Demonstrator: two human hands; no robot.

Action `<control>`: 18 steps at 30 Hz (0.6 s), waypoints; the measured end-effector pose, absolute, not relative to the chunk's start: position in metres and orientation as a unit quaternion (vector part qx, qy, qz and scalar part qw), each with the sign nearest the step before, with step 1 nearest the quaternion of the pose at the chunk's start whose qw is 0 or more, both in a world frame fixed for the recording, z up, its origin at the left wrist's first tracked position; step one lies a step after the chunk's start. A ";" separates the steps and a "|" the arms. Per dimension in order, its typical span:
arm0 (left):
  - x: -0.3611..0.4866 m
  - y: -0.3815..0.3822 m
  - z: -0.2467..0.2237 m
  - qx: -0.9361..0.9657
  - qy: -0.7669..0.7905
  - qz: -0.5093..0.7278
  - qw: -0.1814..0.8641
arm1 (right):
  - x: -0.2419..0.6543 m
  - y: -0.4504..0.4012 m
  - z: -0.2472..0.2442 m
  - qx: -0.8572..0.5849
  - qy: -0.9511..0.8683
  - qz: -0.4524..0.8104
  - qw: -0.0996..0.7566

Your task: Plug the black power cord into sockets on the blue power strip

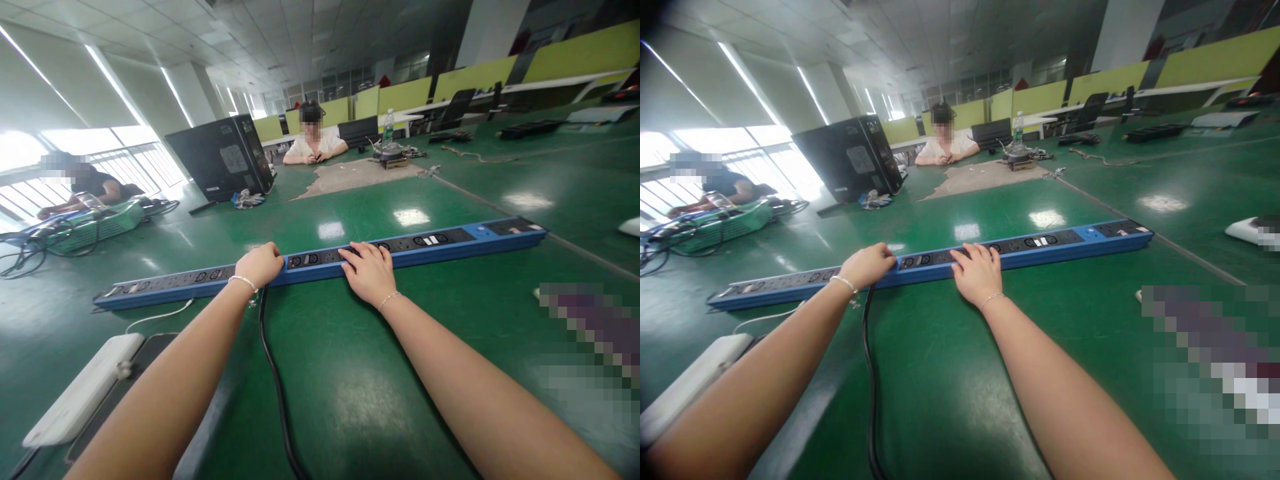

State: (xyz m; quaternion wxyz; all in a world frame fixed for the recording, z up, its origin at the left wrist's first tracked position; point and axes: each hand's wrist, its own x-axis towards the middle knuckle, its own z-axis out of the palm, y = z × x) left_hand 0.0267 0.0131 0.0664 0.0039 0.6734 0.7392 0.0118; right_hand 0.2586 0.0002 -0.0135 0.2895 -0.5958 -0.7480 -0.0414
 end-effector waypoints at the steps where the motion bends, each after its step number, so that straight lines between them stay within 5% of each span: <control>1: 0.028 0.011 0.065 0.671 0.742 0.014 0.001 | 0.259 0.000 -0.013 -0.596 -0.748 -0.041 0.289; 18: 0.031 -0.001 0.057 0.647 0.761 0.053 -0.005 | 0.259 0.002 -0.015 -0.595 -0.748 -0.033 0.294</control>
